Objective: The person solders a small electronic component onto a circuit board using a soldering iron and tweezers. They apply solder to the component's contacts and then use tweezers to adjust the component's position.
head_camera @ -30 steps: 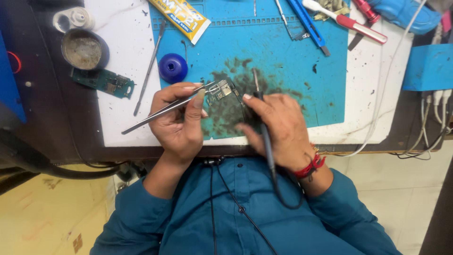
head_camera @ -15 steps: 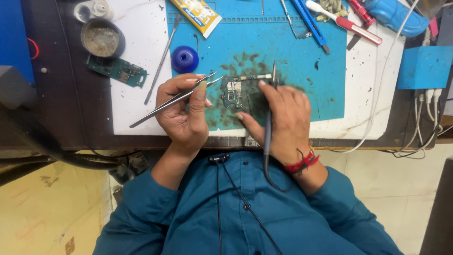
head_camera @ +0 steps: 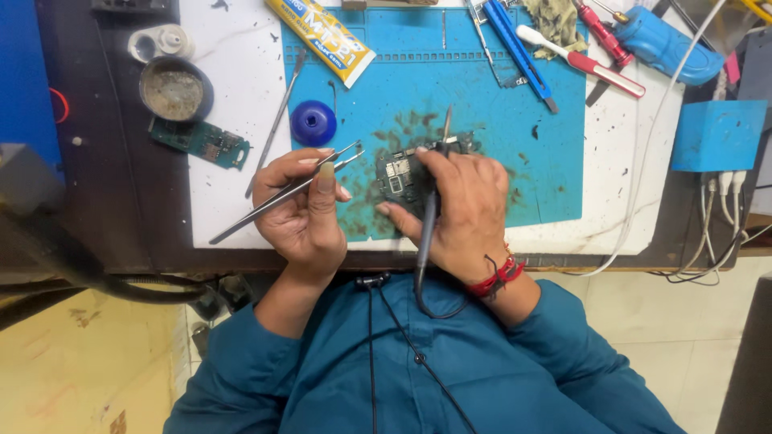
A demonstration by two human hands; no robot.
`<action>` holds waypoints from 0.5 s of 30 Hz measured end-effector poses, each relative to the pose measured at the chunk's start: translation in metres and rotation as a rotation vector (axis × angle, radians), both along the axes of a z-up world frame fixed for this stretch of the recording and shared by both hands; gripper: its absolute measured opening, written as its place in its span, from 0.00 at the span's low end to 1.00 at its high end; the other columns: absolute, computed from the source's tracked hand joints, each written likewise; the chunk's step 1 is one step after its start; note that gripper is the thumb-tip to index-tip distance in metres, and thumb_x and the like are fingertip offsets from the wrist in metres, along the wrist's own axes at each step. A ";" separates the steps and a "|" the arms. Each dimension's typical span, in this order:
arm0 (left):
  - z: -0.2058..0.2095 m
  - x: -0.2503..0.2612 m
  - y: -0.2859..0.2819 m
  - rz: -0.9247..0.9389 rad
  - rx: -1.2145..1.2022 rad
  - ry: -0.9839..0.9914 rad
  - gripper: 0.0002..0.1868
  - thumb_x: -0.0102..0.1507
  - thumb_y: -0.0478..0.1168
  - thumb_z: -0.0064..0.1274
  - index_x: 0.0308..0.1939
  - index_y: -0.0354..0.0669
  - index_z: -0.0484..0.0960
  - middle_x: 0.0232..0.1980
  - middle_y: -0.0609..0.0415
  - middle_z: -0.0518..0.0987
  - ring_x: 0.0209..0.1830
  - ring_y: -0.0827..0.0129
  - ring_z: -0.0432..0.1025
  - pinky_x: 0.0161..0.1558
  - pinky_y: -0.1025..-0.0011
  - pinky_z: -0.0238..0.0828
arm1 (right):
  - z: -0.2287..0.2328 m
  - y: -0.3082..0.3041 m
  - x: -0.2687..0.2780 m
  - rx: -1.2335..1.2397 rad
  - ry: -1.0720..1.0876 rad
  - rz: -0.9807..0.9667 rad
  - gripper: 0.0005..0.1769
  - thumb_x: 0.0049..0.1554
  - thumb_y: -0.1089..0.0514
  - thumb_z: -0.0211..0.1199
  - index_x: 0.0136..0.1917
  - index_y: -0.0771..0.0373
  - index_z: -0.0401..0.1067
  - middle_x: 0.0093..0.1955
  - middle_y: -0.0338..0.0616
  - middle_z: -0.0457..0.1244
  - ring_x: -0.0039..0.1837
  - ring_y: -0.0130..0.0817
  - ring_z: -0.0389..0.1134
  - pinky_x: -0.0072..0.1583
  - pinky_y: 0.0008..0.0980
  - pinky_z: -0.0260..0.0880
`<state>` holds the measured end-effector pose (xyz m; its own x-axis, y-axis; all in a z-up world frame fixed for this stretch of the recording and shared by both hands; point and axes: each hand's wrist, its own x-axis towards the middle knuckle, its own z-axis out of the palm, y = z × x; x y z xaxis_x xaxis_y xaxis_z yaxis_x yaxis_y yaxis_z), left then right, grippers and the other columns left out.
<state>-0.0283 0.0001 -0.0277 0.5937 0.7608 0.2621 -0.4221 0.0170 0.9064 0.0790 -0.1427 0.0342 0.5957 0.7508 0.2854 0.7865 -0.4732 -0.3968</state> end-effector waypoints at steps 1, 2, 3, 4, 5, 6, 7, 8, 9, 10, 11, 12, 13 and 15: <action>0.000 0.002 0.000 0.002 -0.010 0.005 0.10 0.75 0.29 0.52 0.56 0.35 0.67 0.56 0.40 0.77 0.35 0.75 0.74 0.38 0.79 0.76 | -0.002 0.000 0.004 0.026 -0.001 0.036 0.35 0.52 0.44 0.76 0.65 0.63 0.68 0.51 0.46 0.65 0.57 0.48 0.65 0.65 0.53 0.58; 0.000 0.001 -0.001 0.002 -0.022 0.015 0.10 0.74 0.29 0.52 0.56 0.35 0.67 0.57 0.40 0.77 0.35 0.75 0.74 0.38 0.79 0.76 | -0.004 -0.001 0.009 0.051 0.003 0.071 0.33 0.53 0.47 0.75 0.66 0.63 0.68 0.52 0.46 0.66 0.58 0.48 0.65 0.68 0.54 0.59; 0.000 0.000 -0.001 0.002 -0.033 0.026 0.10 0.74 0.29 0.52 0.55 0.35 0.67 0.58 0.40 0.76 0.35 0.75 0.75 0.38 0.79 0.76 | -0.006 -0.001 0.013 0.076 0.008 0.106 0.31 0.54 0.51 0.74 0.66 0.62 0.68 0.53 0.45 0.66 0.59 0.48 0.66 0.71 0.55 0.59; -0.001 0.000 -0.001 -0.001 -0.029 0.026 0.10 0.74 0.29 0.52 0.55 0.35 0.67 0.56 0.40 0.77 0.35 0.75 0.75 0.38 0.79 0.76 | -0.008 -0.002 0.018 0.083 0.041 0.122 0.29 0.54 0.55 0.73 0.66 0.62 0.68 0.53 0.45 0.66 0.59 0.47 0.66 0.71 0.54 0.60; 0.000 0.000 -0.001 -0.004 -0.025 0.025 0.10 0.74 0.29 0.52 0.56 0.35 0.67 0.55 0.40 0.77 0.35 0.75 0.75 0.38 0.79 0.76 | -0.009 -0.002 0.022 0.090 0.075 0.139 0.27 0.54 0.58 0.71 0.65 0.62 0.69 0.53 0.45 0.66 0.59 0.47 0.66 0.71 0.53 0.61; 0.000 0.001 0.000 -0.005 -0.016 0.019 0.10 0.75 0.29 0.52 0.56 0.35 0.68 0.54 0.40 0.77 0.35 0.75 0.74 0.38 0.79 0.77 | -0.010 -0.001 0.028 0.103 0.102 0.158 0.26 0.54 0.62 0.70 0.65 0.61 0.69 0.53 0.45 0.67 0.59 0.47 0.66 0.71 0.52 0.62; 0.000 0.002 0.001 -0.015 -0.023 0.020 0.10 0.74 0.29 0.52 0.56 0.35 0.68 0.54 0.41 0.77 0.35 0.75 0.74 0.39 0.79 0.77 | -0.010 -0.001 0.033 0.103 0.100 0.174 0.27 0.52 0.65 0.68 0.65 0.62 0.70 0.52 0.46 0.67 0.59 0.47 0.67 0.71 0.53 0.63; 0.001 0.003 0.000 -0.022 -0.030 0.025 0.10 0.74 0.29 0.52 0.56 0.35 0.68 0.54 0.41 0.77 0.36 0.75 0.74 0.39 0.79 0.76 | -0.009 -0.001 0.037 0.104 0.102 0.192 0.28 0.50 0.68 0.67 0.64 0.62 0.70 0.52 0.46 0.67 0.59 0.48 0.67 0.71 0.53 0.64; 0.002 0.003 0.000 -0.029 -0.038 0.030 0.10 0.74 0.29 0.52 0.56 0.35 0.68 0.54 0.41 0.77 0.36 0.75 0.75 0.39 0.79 0.76 | -0.009 -0.001 0.040 0.105 0.103 0.211 0.29 0.49 0.71 0.65 0.64 0.62 0.71 0.52 0.46 0.67 0.59 0.48 0.67 0.71 0.53 0.64; 0.003 0.003 0.001 -0.052 -0.021 0.049 0.10 0.74 0.28 0.53 0.56 0.35 0.68 0.54 0.41 0.77 0.36 0.75 0.74 0.39 0.79 0.76 | -0.009 -0.001 0.043 0.103 0.118 0.230 0.29 0.48 0.72 0.64 0.63 0.62 0.71 0.54 0.46 0.68 0.59 0.48 0.67 0.71 0.53 0.64; 0.003 0.004 0.002 -0.074 -0.005 0.068 0.11 0.74 0.28 0.53 0.56 0.34 0.69 0.54 0.42 0.77 0.36 0.76 0.74 0.39 0.79 0.76 | -0.009 -0.002 0.046 0.101 0.132 0.250 0.29 0.47 0.73 0.63 0.63 0.63 0.71 0.56 0.45 0.69 0.59 0.47 0.67 0.71 0.53 0.64; 0.004 0.005 0.001 -0.102 0.005 0.087 0.11 0.73 0.28 0.54 0.56 0.34 0.69 0.54 0.42 0.78 0.37 0.76 0.74 0.39 0.79 0.75 | -0.010 -0.004 0.047 0.095 0.147 0.265 0.29 0.46 0.74 0.61 0.62 0.63 0.71 0.58 0.45 0.70 0.58 0.47 0.67 0.71 0.53 0.64; 0.006 0.005 0.000 -0.114 0.022 0.119 0.11 0.73 0.28 0.55 0.56 0.34 0.70 0.54 0.43 0.78 0.37 0.77 0.74 0.39 0.80 0.75 | -0.011 -0.005 0.048 0.114 0.152 0.267 0.28 0.47 0.74 0.62 0.61 0.62 0.70 0.59 0.45 0.70 0.61 0.47 0.68 0.72 0.52 0.65; 0.009 0.008 -0.001 -0.141 0.057 0.182 0.11 0.73 0.29 0.55 0.56 0.34 0.71 0.54 0.44 0.80 0.38 0.79 0.74 0.38 0.82 0.74 | -0.013 -0.008 0.050 0.153 0.158 0.268 0.25 0.50 0.74 0.62 0.61 0.61 0.70 0.62 0.46 0.70 0.65 0.48 0.69 0.73 0.51 0.65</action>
